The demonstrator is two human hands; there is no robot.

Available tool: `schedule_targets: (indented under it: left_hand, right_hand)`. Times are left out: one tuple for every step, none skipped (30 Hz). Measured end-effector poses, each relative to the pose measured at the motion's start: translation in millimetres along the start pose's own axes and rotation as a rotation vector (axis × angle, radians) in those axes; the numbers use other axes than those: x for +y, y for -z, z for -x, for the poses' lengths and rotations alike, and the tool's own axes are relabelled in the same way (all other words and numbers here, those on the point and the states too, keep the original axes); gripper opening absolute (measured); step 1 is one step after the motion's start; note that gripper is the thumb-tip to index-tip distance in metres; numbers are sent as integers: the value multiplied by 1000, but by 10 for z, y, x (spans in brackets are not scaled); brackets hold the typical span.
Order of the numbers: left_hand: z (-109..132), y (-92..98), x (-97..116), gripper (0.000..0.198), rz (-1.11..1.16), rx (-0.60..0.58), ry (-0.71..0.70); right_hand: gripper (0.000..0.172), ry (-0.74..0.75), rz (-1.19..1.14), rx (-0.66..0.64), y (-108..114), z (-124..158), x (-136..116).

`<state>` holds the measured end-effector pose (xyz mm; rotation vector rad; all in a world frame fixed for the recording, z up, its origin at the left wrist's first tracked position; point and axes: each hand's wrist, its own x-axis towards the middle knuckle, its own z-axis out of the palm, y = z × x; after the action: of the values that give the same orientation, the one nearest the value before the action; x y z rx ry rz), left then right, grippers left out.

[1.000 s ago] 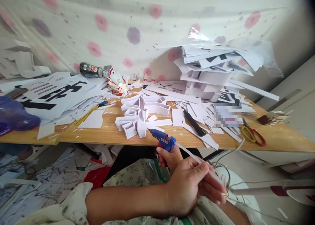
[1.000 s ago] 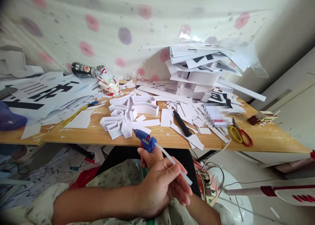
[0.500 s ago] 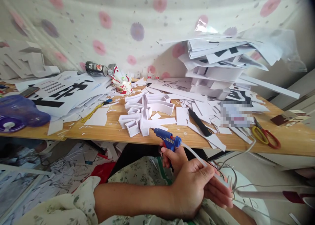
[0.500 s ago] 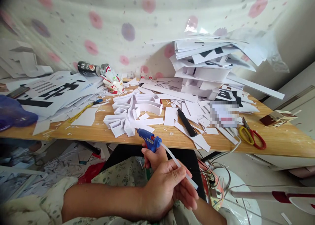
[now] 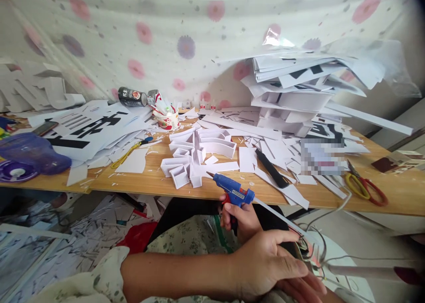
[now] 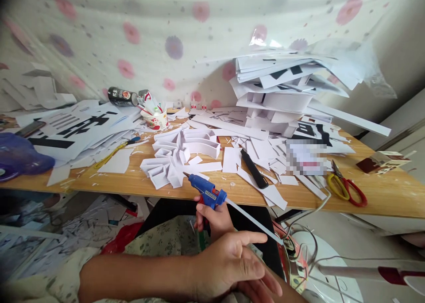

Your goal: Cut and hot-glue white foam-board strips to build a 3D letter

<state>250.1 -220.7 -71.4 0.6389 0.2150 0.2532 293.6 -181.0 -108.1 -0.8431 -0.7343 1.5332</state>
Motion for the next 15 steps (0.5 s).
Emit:
schedule_targets:
  left_hand:
    - [31, 31, 11, 82, -46, -8, 16]
    - [63, 66, 23, 85, -108, -5, 26]
    - [97, 105, 38, 87, -187, -4, 36]
    - [136, 149, 62, 88, -274, -7, 49]
    - [183, 195, 97, 89, -359, -11, 67]
    - [241, 244, 147, 88, -442, -13, 85]
    - [311, 292, 214, 86, -524, -7, 99]
    - [395, 339, 298, 83, -608, 2, 107]
    - [491, 383, 397, 78, -702, 15, 98]
    - [600, 421, 508, 73, -799, 29, 68]
    - [718, 456, 628, 70, -885, 29, 18]
    - [846, 488, 753, 68, -945, 27, -56]
    - [979, 519, 879, 66, -980, 41, -130]
    - [1117, 553, 1005, 61, -978, 55, -192]
    - [1257, 594, 1128, 53, -968, 61, -234]
  right_hand:
    - [31, 2, -7, 4, -8, -12, -12]
    - [31, 5, -11, 8, -18, -21, -26]
    - [32, 6, -16, 11, -28, -27, -43]
    - [33, 8, -19, 10, -37, -29, -62]
    - [35, 8, -22, 8, -43, -28, -83]
    - [37, 5, -23, 7, -45, -25, -105]
    - [39, -3, -23, 7, -41, -21, -129]
    - [40, -13, -19, 10, -31, -16, -155]
    - [41, -25, -8, 14, -15, -11, -184]
    - [42, -35, 10, 17, 6, -6, -216]
    - [43, -40, 30, 23, 31, -2, -251]
    - [43, -38, 49, 31, 56, 0, -288]
    - [43, -31, 66, 42, 82, 1, -329]
    - [43, -23, 77, 54, 105, 1, -370]
    - [43, -14, 82, 65, 126, -2, -410]
